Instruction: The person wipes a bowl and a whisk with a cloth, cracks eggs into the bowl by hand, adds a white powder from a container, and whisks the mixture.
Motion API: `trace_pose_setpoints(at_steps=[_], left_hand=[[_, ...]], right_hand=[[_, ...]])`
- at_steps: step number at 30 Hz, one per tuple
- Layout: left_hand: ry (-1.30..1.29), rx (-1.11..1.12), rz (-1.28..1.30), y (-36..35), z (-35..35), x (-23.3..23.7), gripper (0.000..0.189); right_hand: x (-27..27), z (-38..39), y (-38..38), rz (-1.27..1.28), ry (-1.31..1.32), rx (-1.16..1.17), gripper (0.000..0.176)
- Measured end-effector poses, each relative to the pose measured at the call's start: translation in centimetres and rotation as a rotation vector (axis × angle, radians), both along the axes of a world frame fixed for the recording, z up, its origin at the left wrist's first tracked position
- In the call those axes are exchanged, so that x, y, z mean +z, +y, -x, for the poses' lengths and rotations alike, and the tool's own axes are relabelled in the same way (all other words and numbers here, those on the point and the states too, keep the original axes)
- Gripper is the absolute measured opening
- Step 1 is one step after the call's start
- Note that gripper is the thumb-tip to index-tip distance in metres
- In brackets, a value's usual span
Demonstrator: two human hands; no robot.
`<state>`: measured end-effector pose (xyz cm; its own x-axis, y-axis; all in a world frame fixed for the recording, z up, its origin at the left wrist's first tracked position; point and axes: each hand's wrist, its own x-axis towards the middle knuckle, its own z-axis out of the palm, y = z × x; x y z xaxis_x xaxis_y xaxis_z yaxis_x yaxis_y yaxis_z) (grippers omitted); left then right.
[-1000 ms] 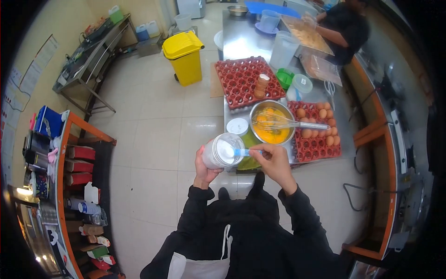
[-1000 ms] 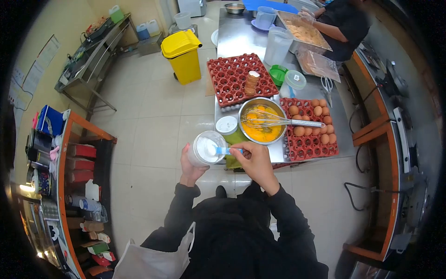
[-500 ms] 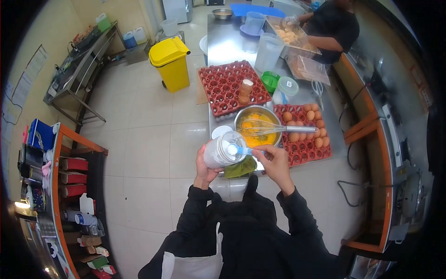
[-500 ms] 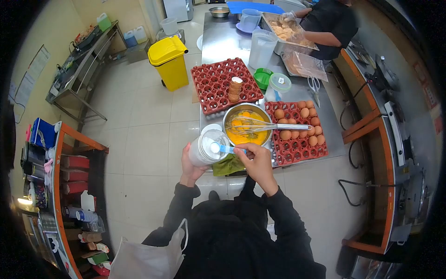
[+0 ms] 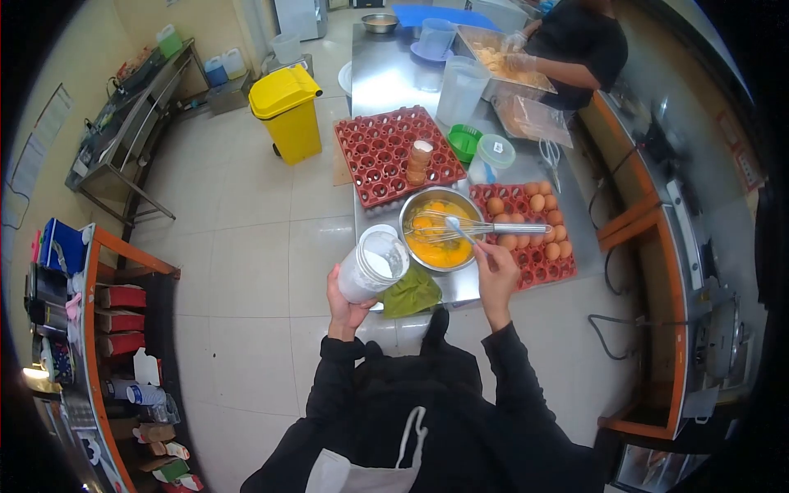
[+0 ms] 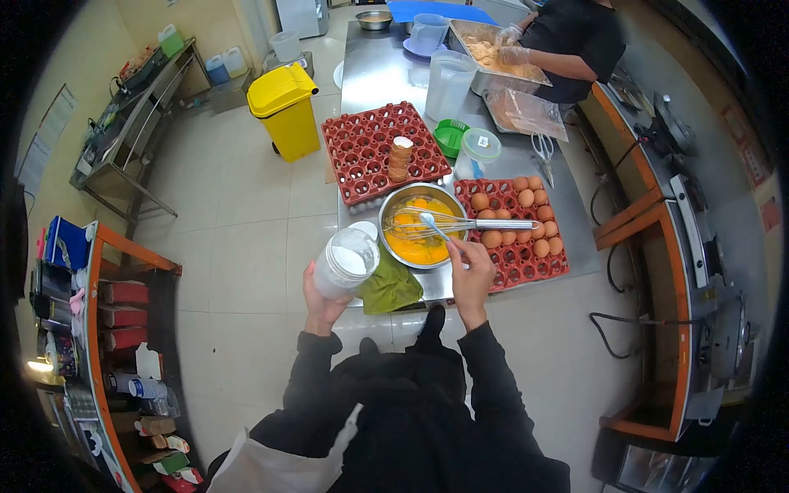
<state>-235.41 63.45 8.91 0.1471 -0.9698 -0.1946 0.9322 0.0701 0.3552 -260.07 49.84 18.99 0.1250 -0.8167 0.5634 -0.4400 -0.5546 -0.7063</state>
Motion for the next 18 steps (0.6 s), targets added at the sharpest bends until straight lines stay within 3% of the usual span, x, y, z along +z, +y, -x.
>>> trace_pose_setpoints(at_steps=[4,13,18], left_hand=[[0.011,0.044,-0.07,0.8,0.1,-0.2,0.059],[0.019,0.066,-0.098,2.3,0.0,-0.2,0.058],[0.019,0.069,-0.115,2.8,-0.1,-0.2,0.059]], right_hand=[[-2.4,0.4,0.0,0.04,0.154,-0.006,0.017],[-4.0,1.1,1.0,0.211,0.141,-0.045,0.017],[-7.0,1.8,2.1,0.142,0.015,-0.142,0.015]])
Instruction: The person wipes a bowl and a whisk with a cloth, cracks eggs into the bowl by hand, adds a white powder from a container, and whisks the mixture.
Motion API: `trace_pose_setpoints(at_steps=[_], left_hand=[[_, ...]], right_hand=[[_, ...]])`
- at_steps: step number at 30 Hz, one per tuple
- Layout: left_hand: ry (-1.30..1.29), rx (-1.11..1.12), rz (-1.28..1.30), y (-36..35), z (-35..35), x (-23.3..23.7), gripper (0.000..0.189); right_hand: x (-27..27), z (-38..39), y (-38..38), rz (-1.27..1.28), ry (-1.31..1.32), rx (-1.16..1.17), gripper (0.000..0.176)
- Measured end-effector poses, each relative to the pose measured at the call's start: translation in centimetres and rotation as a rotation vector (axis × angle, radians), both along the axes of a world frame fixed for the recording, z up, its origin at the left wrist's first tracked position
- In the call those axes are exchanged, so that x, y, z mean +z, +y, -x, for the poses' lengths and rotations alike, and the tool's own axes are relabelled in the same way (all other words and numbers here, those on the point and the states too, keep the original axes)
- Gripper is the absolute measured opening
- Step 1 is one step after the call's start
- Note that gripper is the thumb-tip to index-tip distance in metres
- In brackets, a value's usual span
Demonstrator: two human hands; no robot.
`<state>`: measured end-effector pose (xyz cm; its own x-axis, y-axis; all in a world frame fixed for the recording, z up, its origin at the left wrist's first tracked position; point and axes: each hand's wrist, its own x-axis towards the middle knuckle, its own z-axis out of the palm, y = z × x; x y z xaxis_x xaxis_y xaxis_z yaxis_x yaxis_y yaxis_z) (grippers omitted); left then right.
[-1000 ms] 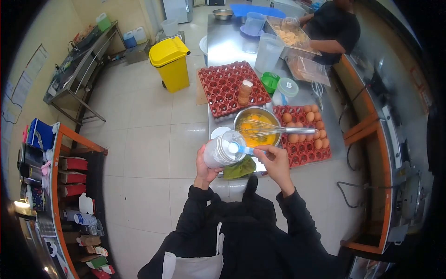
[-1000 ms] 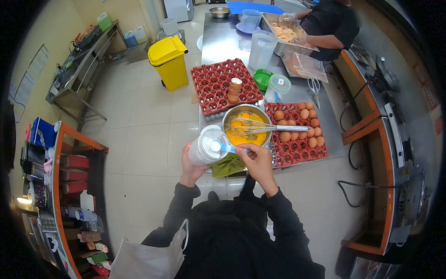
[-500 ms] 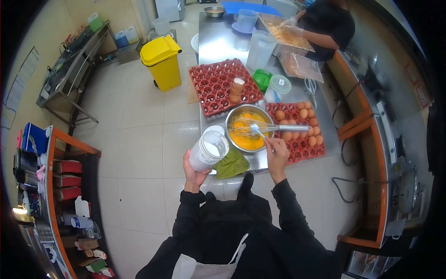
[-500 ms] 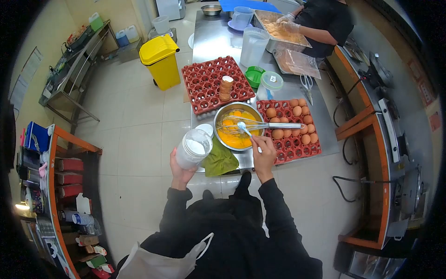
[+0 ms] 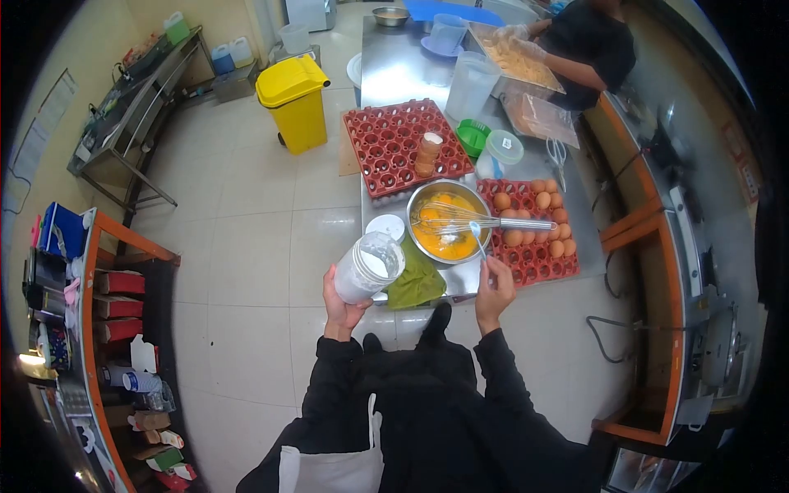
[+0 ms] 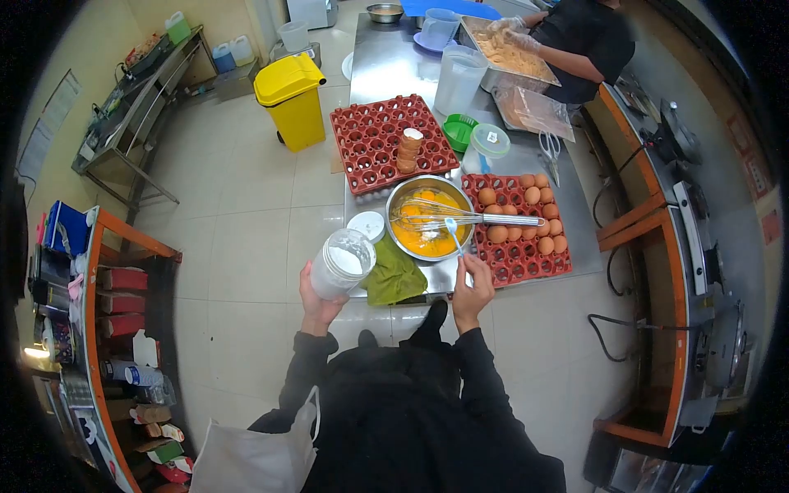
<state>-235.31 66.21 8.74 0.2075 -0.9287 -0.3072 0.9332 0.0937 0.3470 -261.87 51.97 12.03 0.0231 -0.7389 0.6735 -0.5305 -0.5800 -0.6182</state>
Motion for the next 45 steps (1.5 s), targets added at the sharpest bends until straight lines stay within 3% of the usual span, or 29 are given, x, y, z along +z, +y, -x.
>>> trace_pose_setpoints(at_steps=[5,8,14,17,20,23,26,29,31,34,37,41,44,45], left_hand=[[0.004,-0.035,0.041,0.2,-0.1,-0.4,0.059],[0.007,-0.044,0.044,0.6,0.1,-0.5,0.06],[-0.017,-0.067,0.021,0.4,0.4,-0.1,0.058],[-0.019,-0.063,0.013,0.6,0.7,-0.5,0.058],[-0.008,-0.07,0.026,0.7,0.5,-0.7,0.059],[0.034,-0.068,0.049,0.9,0.5,-1.1,0.059],[0.084,-0.045,0.06,1.7,0.2,-1.3,0.06],[0.129,-0.003,0.052,2.8,-0.4,-1.5,0.062],[0.181,0.01,0.106,3.7,-0.9,-2.5,0.065],[0.2,0.037,0.06,4.9,-1.2,-2.1,0.066],[0.195,0.067,0.114,5.6,-1.5,-2.2,0.065],[0.198,0.12,0.113,6.7,-2.2,-2.0,0.065],[0.205,0.14,0.133,7.1,-2.6,-2.9,0.064],[0.201,0.135,0.134,7.0,-2.7,-2.6,0.064]], right_hand=[[-3.3,0.9,0.7,-0.144,0.015,0.015,0.013],[-1.0,0.1,1.2,-0.098,-0.056,0.014,0.013],[-1.0,0.3,1.1,-0.33,-0.068,-0.024,0.012],[2.1,-1.3,1.3,-0.405,-0.328,0.127,0.012],[6.8,-3.5,2.7,-0.533,-0.269,0.359,0.013],[10.0,-6.5,4.0,-0.339,0.194,0.52,0.02],[10.6,-9.6,4.4,-0.152,0.4,0.815,0.023],[9.3,-12.2,2.4,-0.158,0.221,0.897,0.025],[8.5,-14.7,-1.2,-0.279,0.221,0.823,0.036],[3.2,-17.8,-5.4,0.199,0.968,0.602,0.061],[1.7,-19.7,-6.7,-0.127,1.524,0.706,0.083],[1.5,-20.3,-7.9,-0.094,1.268,0.763,0.088],[9.2,-19.7,-2.9,-0.391,0.641,0.97,0.092],[11.0,-19.4,-1.1,-0.383,0.633,1.068,0.093]])
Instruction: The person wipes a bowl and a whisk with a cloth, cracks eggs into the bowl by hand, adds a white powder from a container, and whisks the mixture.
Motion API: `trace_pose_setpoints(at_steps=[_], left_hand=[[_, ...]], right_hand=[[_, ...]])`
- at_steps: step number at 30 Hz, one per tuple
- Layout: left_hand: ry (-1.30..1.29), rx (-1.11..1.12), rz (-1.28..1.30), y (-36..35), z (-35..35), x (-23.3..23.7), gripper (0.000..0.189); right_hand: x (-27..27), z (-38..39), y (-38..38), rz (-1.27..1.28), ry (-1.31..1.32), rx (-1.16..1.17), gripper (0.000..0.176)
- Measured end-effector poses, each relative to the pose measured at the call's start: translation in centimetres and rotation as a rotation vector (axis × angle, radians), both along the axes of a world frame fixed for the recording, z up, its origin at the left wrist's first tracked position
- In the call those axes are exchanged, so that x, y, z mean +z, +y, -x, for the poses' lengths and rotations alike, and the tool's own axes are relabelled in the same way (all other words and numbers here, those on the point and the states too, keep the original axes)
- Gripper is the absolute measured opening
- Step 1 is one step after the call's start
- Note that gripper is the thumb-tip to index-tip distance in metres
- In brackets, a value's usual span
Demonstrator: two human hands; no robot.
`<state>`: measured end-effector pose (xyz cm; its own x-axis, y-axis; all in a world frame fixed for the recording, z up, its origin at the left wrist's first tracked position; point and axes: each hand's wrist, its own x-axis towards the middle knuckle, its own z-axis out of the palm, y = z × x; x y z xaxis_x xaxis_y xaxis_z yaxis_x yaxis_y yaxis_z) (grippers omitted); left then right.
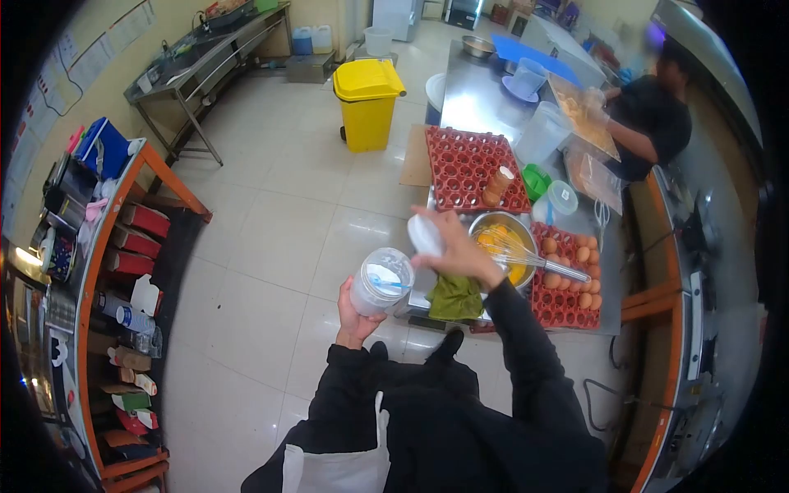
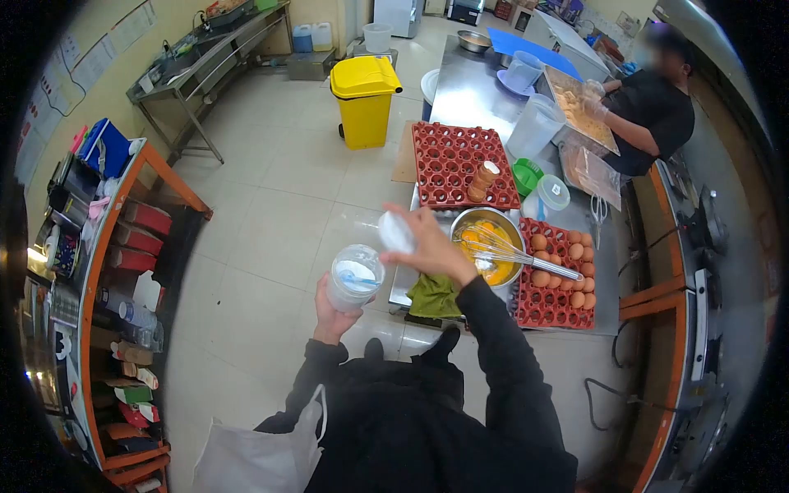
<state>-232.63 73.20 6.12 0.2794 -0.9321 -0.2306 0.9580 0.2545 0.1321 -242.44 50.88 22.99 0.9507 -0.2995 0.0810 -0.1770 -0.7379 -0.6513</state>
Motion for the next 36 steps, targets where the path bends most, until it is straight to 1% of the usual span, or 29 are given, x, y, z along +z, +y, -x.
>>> trace_pose_setpoints(at_steps=[2,5,7,9,10,12,13,15,16,19,20,22,23,24,25,27,28,29,30,31,32,33,35,36], left_hand=[[-0.008,-0.019,0.006,-0.4,-0.1,0.9,0.063],[-0.035,-0.086,0.057,-1.4,0.4,2.8,0.06],[-0.079,-0.159,0.144,-2.0,0.7,3.6,0.06],[-0.012,-0.243,0.116,-2.7,1.1,4.7,0.06],[0.02,-0.29,0.099,-2.9,1.3,5.4,0.059],[-0.057,-0.236,0.07,-3.7,2.4,7.2,0.056],[-0.093,-0.217,0.058,-4.2,3.6,8.2,0.055],[-0.434,0.218,-0.078,-6.1,7.7,10.7,0.051],[-0.599,0.444,-0.135,-7.0,9.1,11.7,0.051],[-1.444,1.134,0.111,-10.8,9.6,13.9,0.053],[-1.386,1.172,0.256,-12.2,10.0,13.7,0.062],[-1.51,1.408,0.466,-16.9,10.3,9.8,0.072],[-1.576,1.43,0.53,-18.5,10.4,10.6,0.082],[-1.641,1.449,0.598,-20.1,10.5,11.4,0.091],[-1.702,1.464,0.672,-21.4,10.6,13.4,0.101],[-1.802,0.889,0.534,-20.7,12.7,17.2,0.111],[-1.811,0.896,0.537,-22.9,13.4,18.5,0.126],[-1.687,0.804,0.429,-23.8,14.2,18.5,0.125],[-1.712,0.788,0.384,-24.3,14.4,18.6,0.124],[-1.738,0.771,0.34,-24.4,14.2,18.4,0.123],[-1.726,0.807,0.312,-24.8,14.2,17.4,0.114],[-1.771,0.739,0.215,-24.3,14.0,16.9,0.111],[-1.852,0.6,0.012,-22.8,13.4,16.0,0.104],[-1.813,0.572,-0.033,-22.0,13.4,15.9,0.1]], right_hand=[[2.1,0.6,3.2,-0.062,-0.041,0.165,0.096],[2.5,1.3,5.4,0.147,-0.131,0.21,0.09],[2.8,1.9,5.6,0.169,-0.118,0.185,0.086],[3.1,2.8,5.0,0.156,-0.151,0.166,0.085],[3.5,3.4,4.9,0.156,-0.155,0.14,0.081],[5.4,4.8,4.6,0.172,-0.167,0.084,0.074],[5.9,5.5,4.9,0.17,-0.143,-0.056,0.071],[7.1,7.0,5.5,0.167,-0.096,-0.348,0.066],[8.3,7.8,4.8,0.105,0.0,-0.396,0.063],[10.4,11.2,1.3,-0.229,-0.119,-0.242,0.067],[11.7,12.5,1.0,-0.21,-0.084,-0.212,0.068],[14.3,14.7,0.3,-0.206,-0.073,-0.231,0.067],[15.1,15.9,-0.3,-0.21,-0.067,-0.238,0.066],[15.7,17.2,-1.7,-0.245,-0.074,-0.198,0.066],[16.6,18.3,-3.1,-0.225,-0.085,-0.246,0.065],[18.5,20.6,-6.2,-0.184,-0.102,-0.335,0.065],[18.9,21.7,-8.5,-0.11,-0.135,-0.409,0.065],[18.6,22.9,-11.2,-0.041,-0.167,-0.482,0.066],[18.1,23.6,-14.1,0.031,-0.202,-0.553,0.066],[17.1,24.0,-17.0,0.187,-0.208,-0.67,0.067],[15.4,24.3,-19.9,0.34,-0.21,-0.786,0.069],[13.5,24.7,-22.7,0.492,-0.208,-0.9,0.07],[8.9,25.5,-28.8,0.553,-0.038,-1.0,0.075],[6.7,25.9,-31.6,0.586,0.043,-1.044,0.078]])
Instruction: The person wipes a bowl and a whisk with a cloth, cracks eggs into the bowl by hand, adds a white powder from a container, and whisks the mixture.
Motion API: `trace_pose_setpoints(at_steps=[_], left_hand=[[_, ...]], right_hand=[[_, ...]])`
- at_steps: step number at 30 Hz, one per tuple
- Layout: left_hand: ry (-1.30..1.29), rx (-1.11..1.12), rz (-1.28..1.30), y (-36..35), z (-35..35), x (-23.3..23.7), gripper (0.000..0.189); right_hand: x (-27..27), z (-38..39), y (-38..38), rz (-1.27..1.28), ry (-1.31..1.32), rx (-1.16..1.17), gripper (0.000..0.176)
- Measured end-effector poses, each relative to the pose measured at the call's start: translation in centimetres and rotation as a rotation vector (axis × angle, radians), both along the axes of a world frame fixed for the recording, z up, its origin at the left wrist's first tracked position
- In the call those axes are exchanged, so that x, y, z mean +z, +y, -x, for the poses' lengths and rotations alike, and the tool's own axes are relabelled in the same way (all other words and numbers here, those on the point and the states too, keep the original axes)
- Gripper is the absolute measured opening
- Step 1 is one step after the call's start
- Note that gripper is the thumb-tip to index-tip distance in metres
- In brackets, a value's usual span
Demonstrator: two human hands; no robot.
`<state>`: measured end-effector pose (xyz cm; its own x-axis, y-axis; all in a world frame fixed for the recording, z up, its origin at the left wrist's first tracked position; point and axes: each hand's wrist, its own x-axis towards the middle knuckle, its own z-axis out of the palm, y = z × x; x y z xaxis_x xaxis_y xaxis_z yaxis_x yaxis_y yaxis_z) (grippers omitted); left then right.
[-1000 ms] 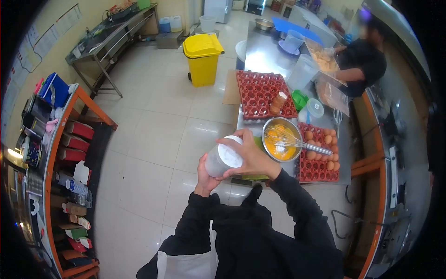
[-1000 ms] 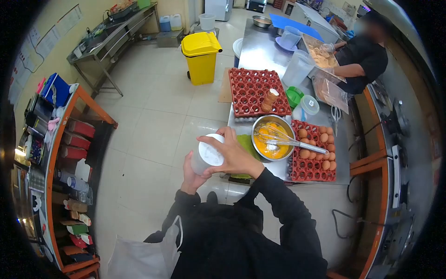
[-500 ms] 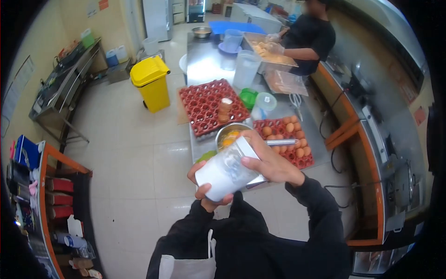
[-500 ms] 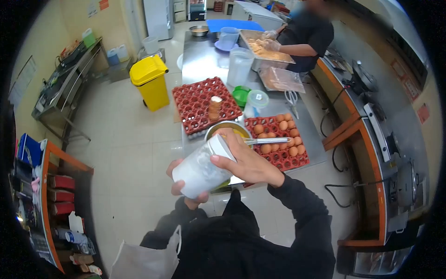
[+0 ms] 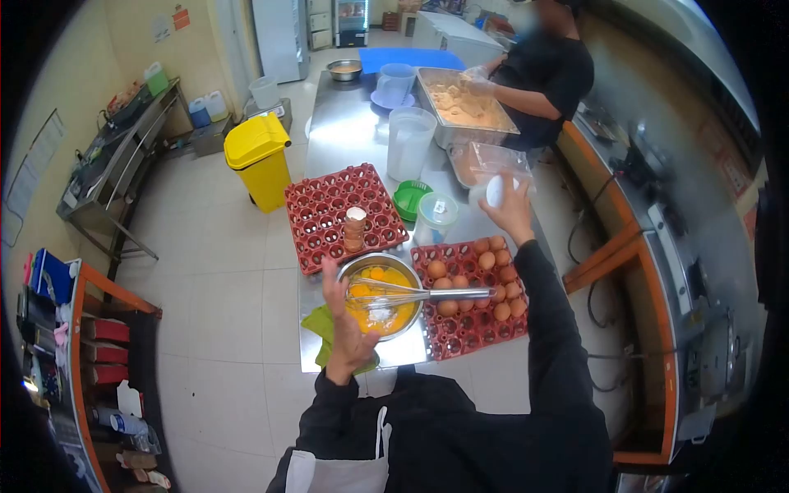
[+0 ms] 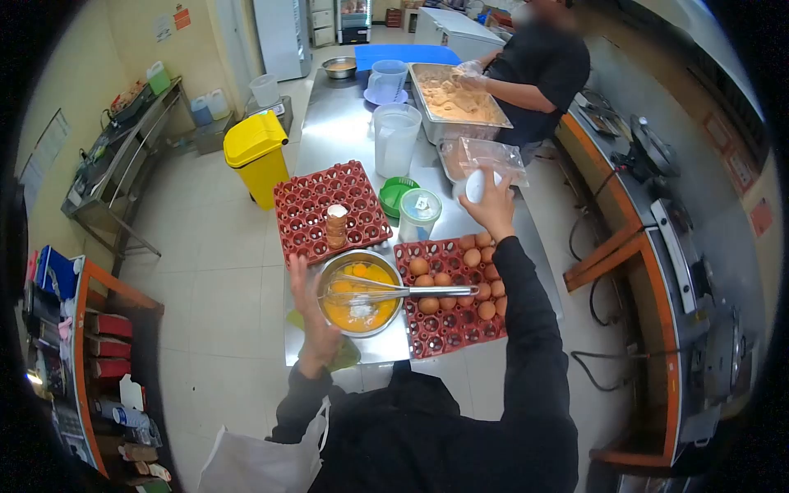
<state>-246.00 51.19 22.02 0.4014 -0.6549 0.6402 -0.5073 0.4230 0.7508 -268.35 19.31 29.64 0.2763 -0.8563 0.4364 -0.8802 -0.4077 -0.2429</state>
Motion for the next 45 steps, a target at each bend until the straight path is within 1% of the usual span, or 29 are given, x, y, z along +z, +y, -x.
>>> trace_pose_setpoints(at_steps=[2,3,5,6,9,10,13,14,17,18,20,21,22,24,26,27,29,30,33,34,35,36,37,38,39,41,42,43,45], left_hand=[[0.106,0.032,-0.06,1.6,0.1,-0.1,0.092],[0.12,0.078,-0.061,2.4,0.0,-1.3,0.091],[0.153,0.164,-0.065,3.6,-0.1,-4.1,0.089],[0.169,0.268,-0.148,4.2,0.5,-4.4,0.087],[0.334,0.312,-0.167,5.8,1.2,-5.2,0.086],[0.359,0.341,-0.176,6.0,1.5,-5.2,0.085],[0.413,0.406,-0.189,6.3,2.2,-4.9,0.083],[0.413,0.414,-0.186,6.2,2.4,-4.7,0.082],[0.38,0.362,-0.137,5.2,2.5,-4.6,0.075],[0.359,0.329,-0.113,4.6,2.4,-4.4,0.072],[0.144,0.356,-0.194,3.8,2.2,-3.3,0.061],[0.034,0.37,-0.233,3.4,2.2,-2.6,0.056],[0.013,0.403,-0.223,3.0,2.6,-1.3,0.043],[0.017,0.353,-0.208,3.1,2.7,-0.5,0.041],[0.076,0.292,-0.195,3.0,2.7,-0.3,0.037],[0.089,0.242,-0.203,2.9,2.6,-0.3,0.039],[0.108,0.141,-0.208,2.2,2.0,-0.3,0.044],[0.097,0.108,-0.145,1.4,1.7,-0.4,0.051],[0.085,0.048,0.077,-1.0,1.0,-0.1,0.074],[0.095,0.054,0.177,-1.7,0.9,0.2,0.083],[0.202,0.03,0.24,-1.5,1.1,0.0,0.087],[0.306,0.005,0.308,-1.3,1.4,-0.3,0.092],[0.397,-0.017,0.421,-0.3,1.5,-0.9,0.089],[0.479,-0.039,0.538,0.6,1.7,-1.6,0.087],[0.443,-0.029,0.733,1.6,1.5,-2.2,0.081],[0.436,0.149,0.707,4.8,0.7,-5.1,0.074],[0.483,0.191,0.672,6.5,0.4,-6.4,0.072],[0.529,0.231,0.637,8.0,0.0,-5.8,0.07],[0.739,0.209,0.534,10.8,0.0,-4.0,0.068]], right_hand=[[-4.6,1.1,-4.5,-0.053,0.1,-0.002,0.079],[-6.2,1.4,-6.0,-0.083,0.154,-0.003,0.08],[-7.9,1.6,-7.9,-0.209,0.176,0.046,0.08],[-8.5,1.7,-8.2,-0.277,0.192,0.065,0.08],[-9.5,1.7,-9.5,-0.367,0.206,0.098,0.084],[-9.1,1.7,-9.8,-0.46,0.23,0.1,0.089],[-11.4,0.0,-11.1,0.052,0.391,0.042,0.097],[-11.4,-1.0,-11.4,0.05,0.2,0.211,0.101],[-7.6,-6.0,-4.9,-0.087,0.231,0.546,0.098],[-8.2,-6.9,-4.5,-0.196,0.298,0.525,0.096],[-9.3,-8.7,-4.3,-0.405,0.43,0.481,0.092],[-9.3,-8.8,-4.1,-0.383,0.353,0.473,0.091],[-9.3,-8.3,-4.3,-0.359,0.276,0.466,0.09],[-8.7,-7.2,-4.1,-0.296,0.136,0.434,0.086],[-5.5,-6.7,-2.3,-0.177,0.028,0.436,0.084],[-3.7,-6.1,-1.1,-0.12,-0.022,0.432,0.083],[0.8,-5.7,2.2,-0.119,-0.115,0.496,0.082],[2.9,-5.7,4.1,-0.116,-0.164,0.529,0.081],[7.3,-5.9,10.7,-0.29,-0.327,0.767,0.083],[7.1,-6.2,12.9,-0.484,-0.4,0.826,0.082],[6.8,-6.7,15.3,-0.679,-0.472,0.881,0.083],[6.8,-7.6,18.1,-0.64,-0.409,0.97,0.083],[5.6,-8.5,20.4,-0.644,-0.38,1.008,0.082],[5.3,-9.5,22.7,-0.635,-0.454,1.039,0.08],[4.8,-10.3,24.4,-0.624,-0.425,1.03,0.08],[3.8,-11.6,27.3,-0.618,-0.363,1.022,0.079],[3.6,-12.2,28.4,-0.689,-0.365,1.027,0.076],[3.2,-12.9,29.3,-0.682,-0.377,1.032,0.076],[2.4,-13.9,30.9,-0.666,-0.394,1.038,0.077]])
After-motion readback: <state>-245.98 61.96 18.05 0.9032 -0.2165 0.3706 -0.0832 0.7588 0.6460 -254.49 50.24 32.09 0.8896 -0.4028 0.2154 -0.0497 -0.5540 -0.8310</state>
